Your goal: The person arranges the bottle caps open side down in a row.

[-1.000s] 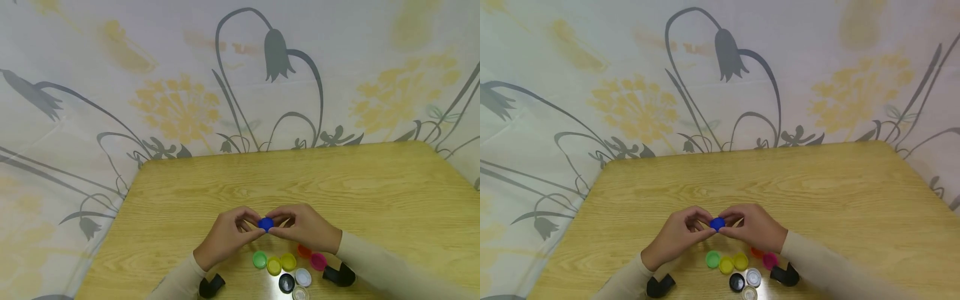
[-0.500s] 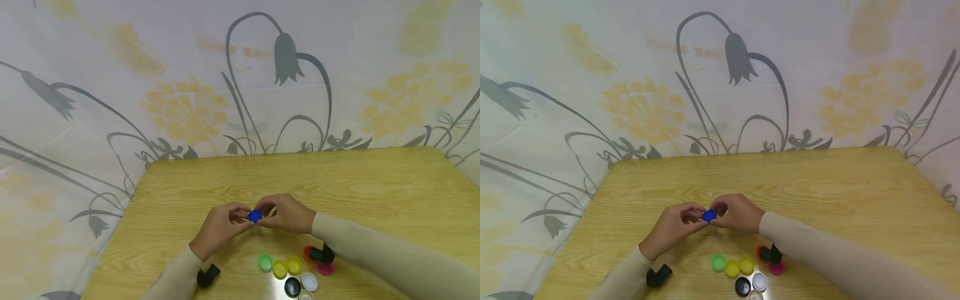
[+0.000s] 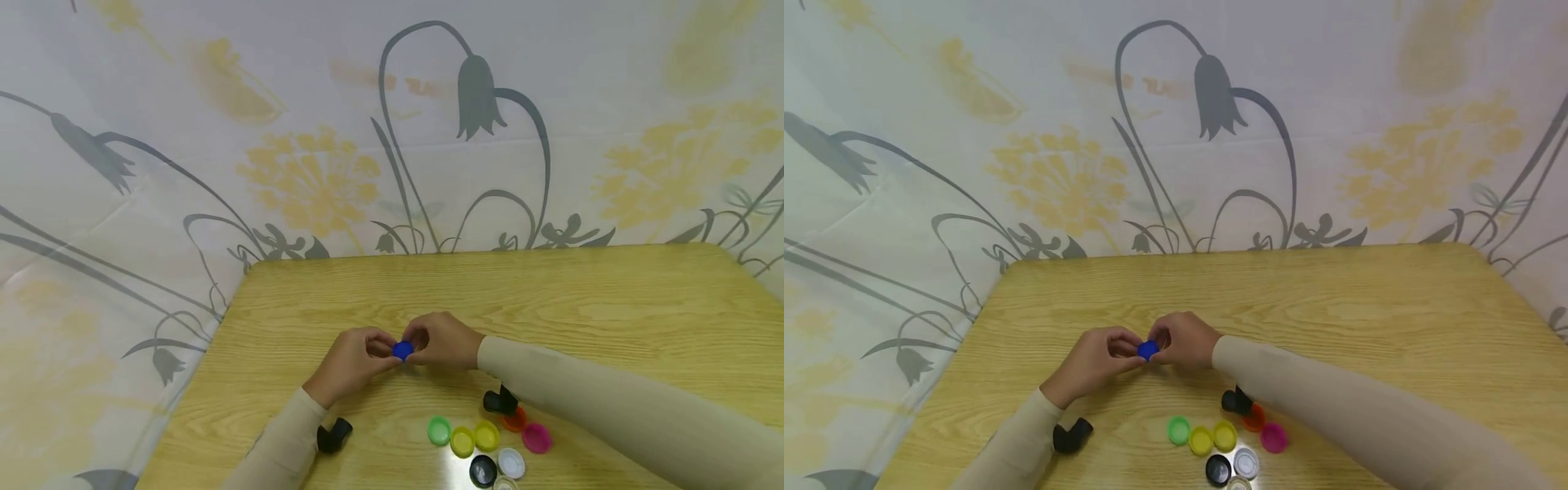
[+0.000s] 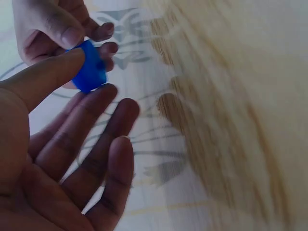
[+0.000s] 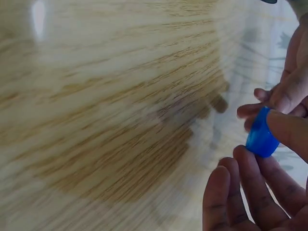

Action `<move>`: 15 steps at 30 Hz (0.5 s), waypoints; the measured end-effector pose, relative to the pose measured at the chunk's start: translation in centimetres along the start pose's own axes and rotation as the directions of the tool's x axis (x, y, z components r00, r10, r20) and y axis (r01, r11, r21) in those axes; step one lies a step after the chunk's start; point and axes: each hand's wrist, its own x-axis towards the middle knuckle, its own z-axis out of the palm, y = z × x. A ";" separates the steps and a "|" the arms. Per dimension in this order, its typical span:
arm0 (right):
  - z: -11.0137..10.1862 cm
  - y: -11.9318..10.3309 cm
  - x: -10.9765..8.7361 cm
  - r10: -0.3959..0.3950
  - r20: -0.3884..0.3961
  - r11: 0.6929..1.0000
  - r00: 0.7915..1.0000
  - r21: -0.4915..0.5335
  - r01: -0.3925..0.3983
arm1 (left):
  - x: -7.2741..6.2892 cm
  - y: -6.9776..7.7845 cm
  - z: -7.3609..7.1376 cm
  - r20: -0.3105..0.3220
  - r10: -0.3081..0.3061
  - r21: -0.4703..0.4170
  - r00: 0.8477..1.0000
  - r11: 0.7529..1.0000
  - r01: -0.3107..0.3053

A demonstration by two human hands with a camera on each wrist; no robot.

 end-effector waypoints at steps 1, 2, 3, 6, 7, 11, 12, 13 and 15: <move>0.1 0.0 0.2 0.014 0.012 1.000 1.000 0.004 -0.014 | 0.0 -0.1 -0.1 0.003 -0.003 0.014 1.000 1.000 0.003; 0.1 0.0 0.4 0.028 0.023 1.000 0.999 0.003 -0.028 | 0.1 -0.1 -0.1 0.007 -0.004 0.024 1.000 1.000 0.004; 0.2 0.0 0.5 0.042 0.034 0.999 0.999 -0.002 -0.042 | 0.1 -0.2 -0.1 0.015 -0.005 0.030 1.000 1.000 0.004; 0.5 0.0 0.8 0.073 0.061 0.997 0.995 -0.025 -0.071 | 0.2 -0.5 -0.2 0.043 -0.001 0.031 0.999 1.000 -0.001; 0.6 0.0 0.8 0.077 0.066 0.997 0.995 -0.034 -0.075 | 0.2 -0.6 -0.2 0.052 0.001 0.031 0.999 1.000 -0.003; 0.9 0.2 0.9 0.079 0.077 0.996 0.994 -0.057 -0.075 | 0.3 -0.8 -0.1 0.082 0.003 0.037 0.997 0.999 -0.006; 0.9 0.2 0.9 0.075 0.079 0.996 0.994 -0.060 -0.070 | 0.3 -0.7 -0.1 0.087 0.003 0.042 0.996 0.999 -0.007; 0.9 0.2 1.0 0.074 0.082 0.996 0.994 -0.061 -0.069 | 0.3 -0.7 -0.1 0.092 0.001 0.051 0.996 0.999 -0.006; 1.0 0.2 1.0 0.078 0.088 0.996 0.993 -0.060 -0.073 | 0.3 -0.7 -0.2 0.100 -0.001 0.062 0.995 0.998 -0.006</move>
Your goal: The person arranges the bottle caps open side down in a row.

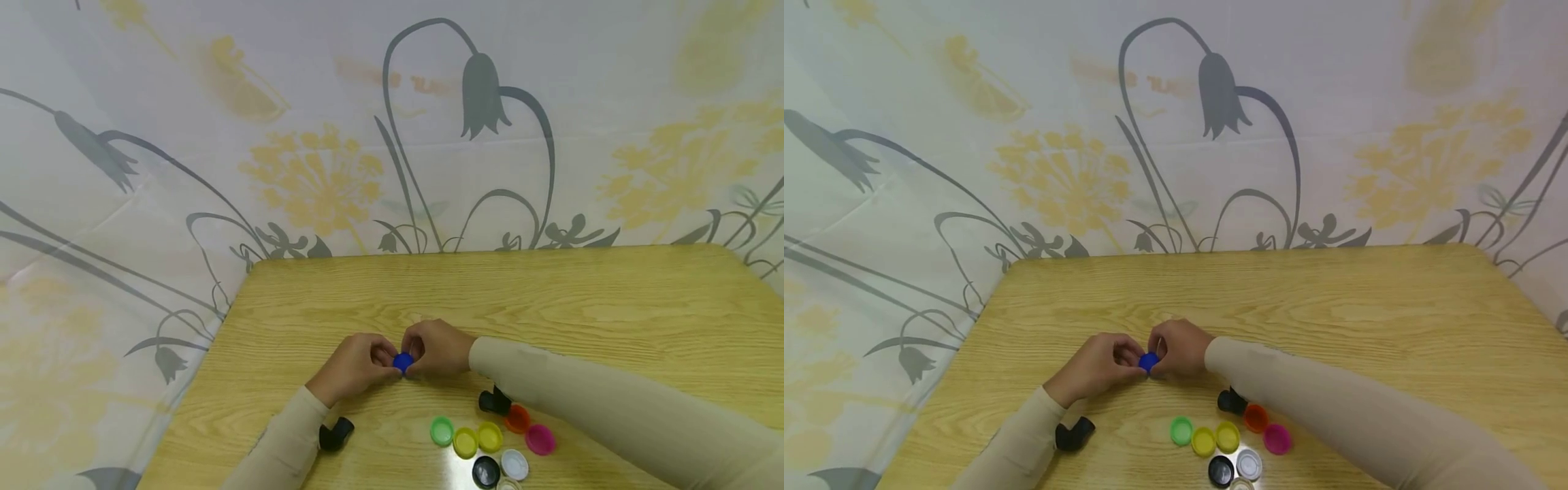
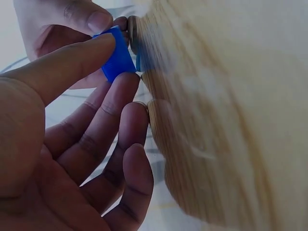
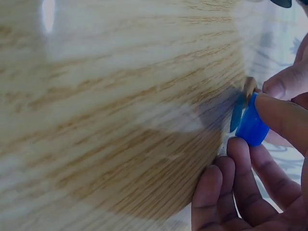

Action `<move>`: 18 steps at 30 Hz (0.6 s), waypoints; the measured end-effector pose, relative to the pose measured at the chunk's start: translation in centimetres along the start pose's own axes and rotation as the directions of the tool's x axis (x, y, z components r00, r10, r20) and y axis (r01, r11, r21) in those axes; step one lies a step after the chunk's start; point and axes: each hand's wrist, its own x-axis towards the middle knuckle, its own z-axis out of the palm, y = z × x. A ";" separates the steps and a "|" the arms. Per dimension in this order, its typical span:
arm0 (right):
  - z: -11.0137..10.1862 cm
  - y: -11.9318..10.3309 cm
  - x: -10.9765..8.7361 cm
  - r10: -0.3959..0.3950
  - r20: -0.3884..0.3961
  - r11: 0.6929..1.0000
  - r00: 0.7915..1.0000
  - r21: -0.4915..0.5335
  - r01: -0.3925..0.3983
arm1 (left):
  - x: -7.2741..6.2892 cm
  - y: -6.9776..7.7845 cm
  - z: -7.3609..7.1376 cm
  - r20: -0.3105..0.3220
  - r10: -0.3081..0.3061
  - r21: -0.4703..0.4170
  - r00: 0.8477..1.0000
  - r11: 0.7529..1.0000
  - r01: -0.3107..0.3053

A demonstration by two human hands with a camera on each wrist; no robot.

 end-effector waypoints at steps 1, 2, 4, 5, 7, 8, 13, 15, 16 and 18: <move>0.0 0.0 0.0 0.001 0.003 1.000 1.000 0.001 -0.001 | 0.0 0.0 0.0 0.004 0.002 0.004 1.000 1.000 -0.002; 0.1 0.0 0.0 0.003 0.006 1.000 1.000 0.005 -0.003 | 0.0 0.0 0.0 0.009 0.003 0.006 1.000 1.000 -0.003; 0.1 -0.1 0.1 0.009 0.011 1.000 1.000 0.013 -0.009 | 0.0 0.0 0.0 0.017 0.001 0.009 1.000 1.000 -0.001; 0.2 -0.1 0.1 0.010 0.014 1.000 1.000 0.015 -0.011 | 0.0 0.0 0.0 0.019 0.000 0.009 1.000 1.000 0.000; 0.3 -0.1 0.1 0.012 0.019 1.000 1.000 0.017 -0.012 | 0.0 0.0 0.0 0.023 -0.003 0.009 1.000 1.000 0.003; 0.4 -0.1 0.1 0.009 0.021 1.000 1.000 0.018 -0.010 | 0.0 -0.1 0.0 0.024 -0.003 0.012 1.000 1.000 0.003; 0.5 -0.2 0.1 0.009 0.025 1.000 1.000 0.014 -0.010 | 0.0 -0.1 0.1 0.019 0.008 0.033 1.000 0.999 -0.009; 0.5 -0.3 0.1 0.015 0.027 1.000 1.000 0.012 -0.015 | 0.0 0.0 0.1 0.017 0.014 0.040 1.000 0.999 -0.015; 0.4 -0.3 0.1 0.017 0.028 1.000 0.999 0.013 -0.018 | 0.0 0.0 0.1 0.016 0.017 0.042 1.000 0.999 -0.017; 0.4 -0.3 0.1 0.020 0.026 1.000 0.999 0.013 -0.020 | 0.0 0.0 0.1 0.012 0.019 0.044 1.000 0.999 -0.020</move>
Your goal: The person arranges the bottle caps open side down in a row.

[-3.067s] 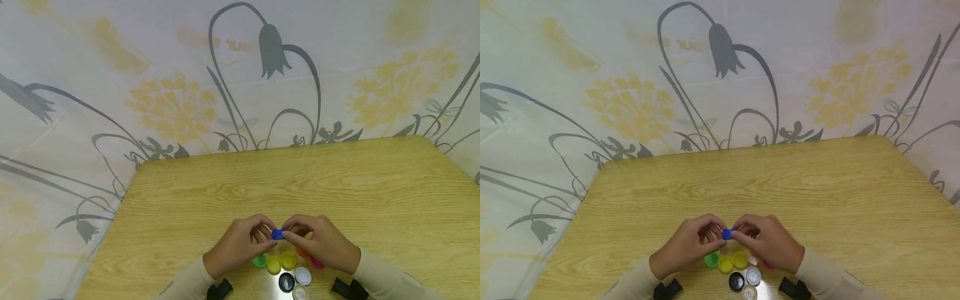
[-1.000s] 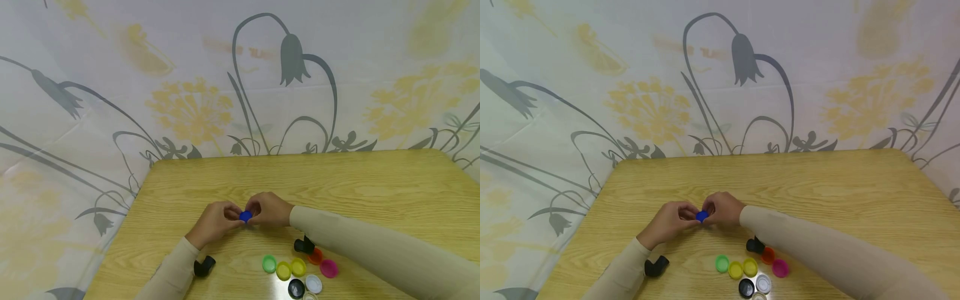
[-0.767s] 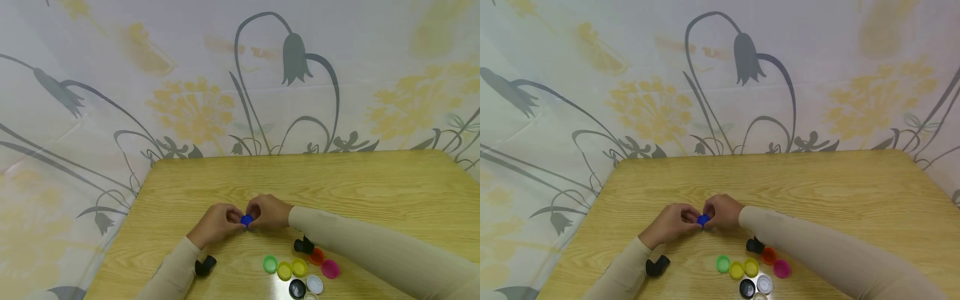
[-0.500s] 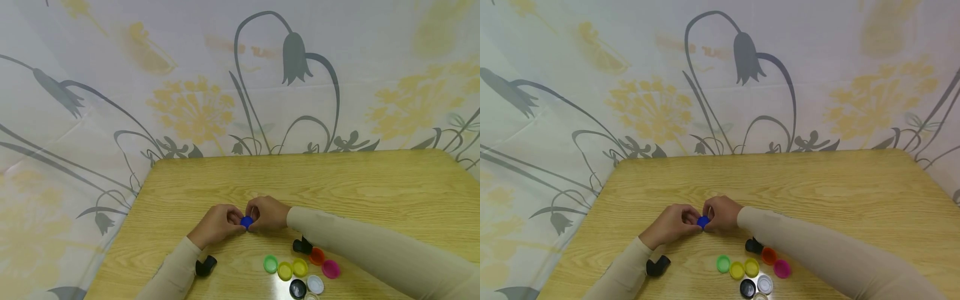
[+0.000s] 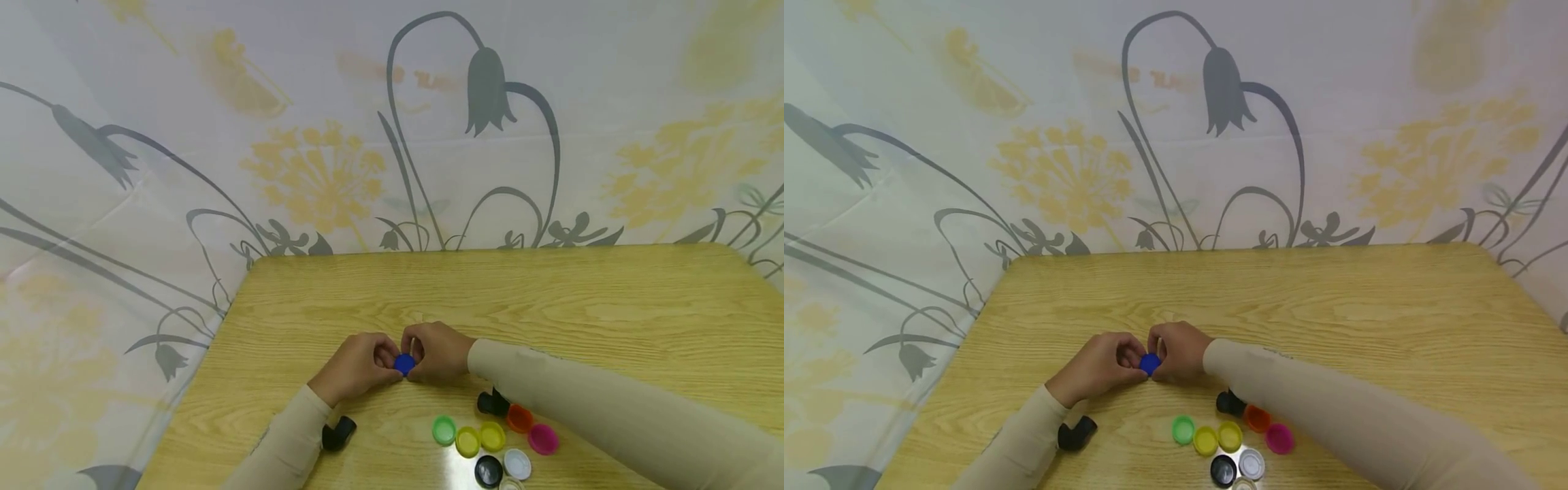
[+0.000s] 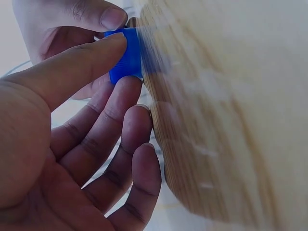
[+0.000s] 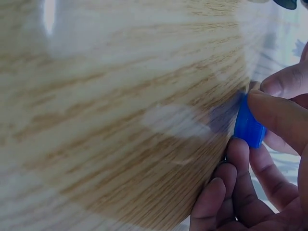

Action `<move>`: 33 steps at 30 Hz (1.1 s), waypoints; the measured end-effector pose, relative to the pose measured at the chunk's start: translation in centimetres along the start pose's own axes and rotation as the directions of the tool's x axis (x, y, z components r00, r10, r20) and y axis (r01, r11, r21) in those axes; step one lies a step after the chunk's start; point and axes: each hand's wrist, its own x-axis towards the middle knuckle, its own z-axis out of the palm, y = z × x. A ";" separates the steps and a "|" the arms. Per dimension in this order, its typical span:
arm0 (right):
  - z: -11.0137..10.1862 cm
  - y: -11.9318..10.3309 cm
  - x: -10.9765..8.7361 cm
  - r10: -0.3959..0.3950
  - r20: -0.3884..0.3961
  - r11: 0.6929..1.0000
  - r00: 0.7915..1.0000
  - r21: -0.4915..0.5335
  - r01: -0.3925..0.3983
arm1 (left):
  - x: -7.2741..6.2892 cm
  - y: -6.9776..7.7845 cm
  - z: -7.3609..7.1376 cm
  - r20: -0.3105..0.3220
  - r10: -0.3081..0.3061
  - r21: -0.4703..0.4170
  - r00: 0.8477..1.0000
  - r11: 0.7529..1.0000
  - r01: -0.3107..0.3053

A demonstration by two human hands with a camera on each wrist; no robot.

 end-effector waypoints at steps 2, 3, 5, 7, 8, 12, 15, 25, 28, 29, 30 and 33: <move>0.0 0.1 -0.1 0.000 -0.006 1.000 1.000 0.001 0.000 | 0.0 0.1 0.1 -0.003 0.005 0.000 1.000 1.000 -0.005; 0.0 0.1 -0.1 0.000 -0.009 1.000 1.000 -0.001 0.000 | 0.0 0.1 0.1 -0.005 0.007 0.000 1.000 1.000 -0.007; 0.1 0.2 -0.2 -0.001 -0.012 1.000 1.000 -0.004 0.001 | 0.0 0.1 0.1 -0.010 0.007 0.003 1.000 1.000 -0.007; 0.1 0.2 -0.3 0.002 -0.006 1.000 1.000 -0.003 -0.002 | 0.0 0.1 0.2 -0.010 0.003 -0.002 1.000 1.000 -0.003; 0.0 0.3 -0.4 0.004 0.000 1.000 1.000 -0.006 -0.004 | -0.1 0.2 0.2 -0.010 -0.004 -0.002 1.000 1.000 0.004; -0.5 0.2 -1.2 -0.001 0.016 1.000 1.000 -0.009 0.001 | -0.2 0.4 -0.2 0.005 -0.029 -0.001 1.000 1.000 0.029; -1.3 0.3 -2.4 -0.029 -0.008 0.999 1.000 -0.034 0.029 | -0.1 0.6 -0.5 0.012 -0.029 0.013 0.999 0.999 0.029; -2.0 0.0 -6.9 -0.124 -0.128 0.992 0.984 -0.042 0.120 | -0.5 1.9 -0.5 -0.006 0.019 0.038 1.000 0.999 -0.018; -1.4 -0.1 -8.0 -0.115 -0.155 0.993 0.981 -0.012 0.115 | -0.8 2.4 -0.3 0.033 0.065 0.033 0.997 0.997 -0.066; -1.3 0.0 -8.4 -0.116 -0.159 0.993 0.980 -0.001 0.118 | -0.9 2.5 -0.2 0.056 0.080 0.029 0.995 0.996 -0.082; -1.1 -0.1 -8.7 -0.119 -0.162 0.993 0.980 0.009 0.121 | -1.0 2.6 0.0 0.083 0.095 0.026 0.992 0.995 -0.098; -0.5 -0.2 -9.5 -0.138 -0.174 0.989 0.975 0.019 0.143 | -1.2 2.9 0.4 0.180 0.138 0.028 0.974 0.989 -0.145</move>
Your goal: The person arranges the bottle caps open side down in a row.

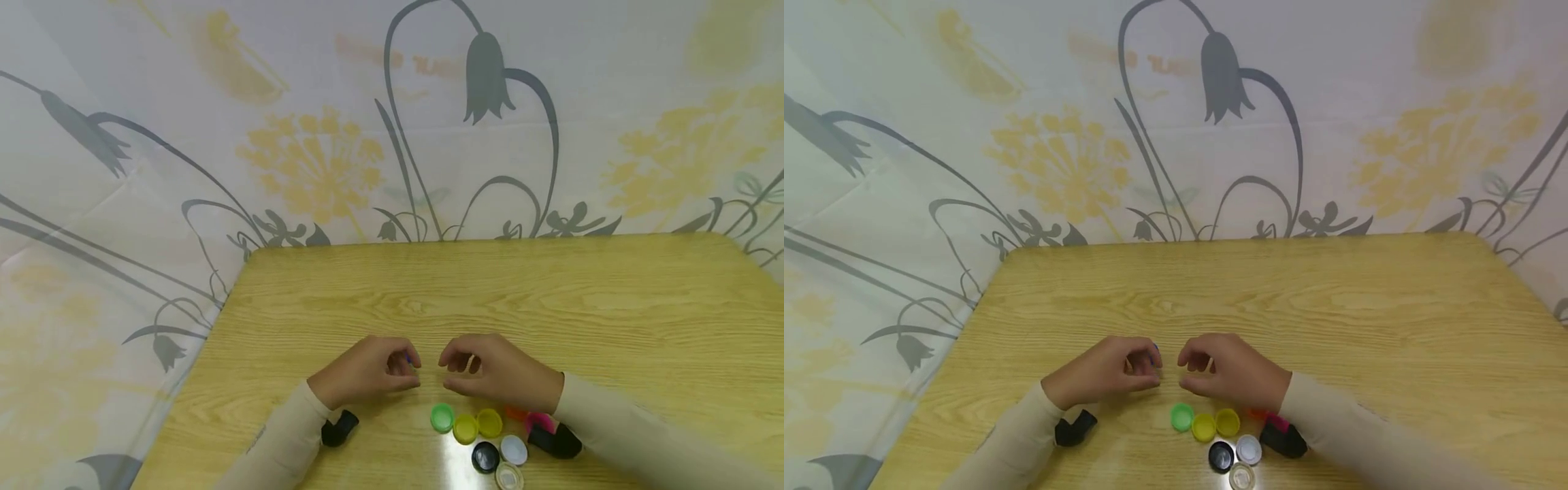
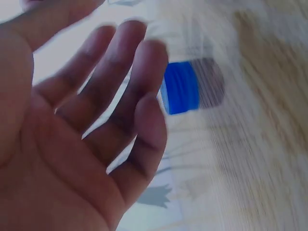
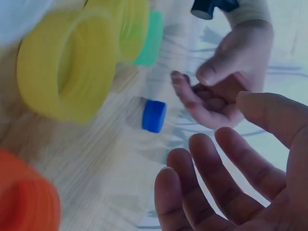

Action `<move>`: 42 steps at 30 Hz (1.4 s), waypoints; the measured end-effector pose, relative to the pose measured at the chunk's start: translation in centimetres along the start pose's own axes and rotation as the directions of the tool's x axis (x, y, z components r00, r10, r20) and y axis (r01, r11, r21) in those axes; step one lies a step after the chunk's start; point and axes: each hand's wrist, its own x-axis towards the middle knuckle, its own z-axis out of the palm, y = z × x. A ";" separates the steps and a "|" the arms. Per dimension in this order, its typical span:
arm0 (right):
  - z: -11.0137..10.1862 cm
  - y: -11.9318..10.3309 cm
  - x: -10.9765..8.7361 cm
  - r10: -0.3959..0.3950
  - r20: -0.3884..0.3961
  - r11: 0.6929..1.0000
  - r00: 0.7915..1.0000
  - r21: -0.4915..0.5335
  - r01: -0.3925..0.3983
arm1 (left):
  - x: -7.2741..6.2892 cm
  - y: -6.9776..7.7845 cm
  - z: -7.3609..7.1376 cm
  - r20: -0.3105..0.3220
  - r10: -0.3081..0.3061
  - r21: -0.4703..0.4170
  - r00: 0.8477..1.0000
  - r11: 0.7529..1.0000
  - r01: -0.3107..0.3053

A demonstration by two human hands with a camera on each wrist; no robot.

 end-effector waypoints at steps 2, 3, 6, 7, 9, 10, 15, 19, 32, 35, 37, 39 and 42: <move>0.3 -0.1 -0.4 -0.016 -0.011 1.000 1.000 -0.004 0.016 | 0.0 0.2 0.3 0.051 0.020 0.017 0.998 1.000 -0.020; 0.4 -0.2 -0.6 -0.023 -0.019 1.000 1.000 -0.013 0.023 | 0.0 0.3 0.4 0.068 0.023 0.029 0.997 0.999 -0.025; 0.7 -0.3 -1.2 -0.037 -0.039 0.999 0.999 -0.036 0.036 | -0.1 0.9 0.7 0.081 0.021 0.076 0.996 0.997 -0.027; 0.7 -0.4 -1.4 -0.037 -0.044 0.999 0.998 -0.040 0.035 | -0.1 1.1 0.8 0.079 0.018 0.094 0.997 0.995 -0.026; 0.8 -0.4 -1.7 -0.041 -0.045 0.998 0.998 -0.042 0.039 | -0.2 1.5 1.0 0.079 0.008 0.122 0.997 0.992 -0.017; 0.9 -0.4 -1.8 -0.038 -0.039 0.999 0.999 -0.035 0.036 | -0.2 1.6 1.1 0.081 0.004 0.136 0.997 0.991 -0.015; 1.4 -0.4 -1.8 -0.016 0.011 1.000 1.000 -0.019 0.016 | -0.4 1.9 1.7 0.106 -0.019 0.191 0.994 0.982 -0.002; 1.8 0.0 -1.8 0.009 0.043 1.000 0.999 -0.024 -0.008 | -0.4 2.0 2.1 0.104 -0.009 0.234 0.995 0.972 -0.016; 2.3 0.6 -1.8 0.016 0.109 0.997 0.994 -0.072 -0.008 | -0.5 2.1 3.4 0.082 0.037 0.299 0.996 0.952 -0.060; 2.4 0.6 -1.8 0.001 0.111 0.997 0.994 -0.075 0.007 | -0.5 2.1 3.5 0.077 0.039 0.307 0.996 0.950 -0.061; 2.5 0.6 -1.8 -0.008 0.115 0.997 0.993 -0.072 0.016 | -0.4 2.1 3.6 0.078 0.040 0.308 0.996 0.949 -0.062; 2.5 0.5 -1.9 -0.013 0.121 0.998 0.993 -0.066 0.022 | -0.4 2.1 3.6 0.075 0.046 0.313 0.996 0.948 -0.067; 2.5 0.5 -1.9 -0.020 0.129 0.998 0.991 -0.055 0.027 | -0.3 2.0 3.7 0.070 0.054 0.316 0.996 0.946 -0.074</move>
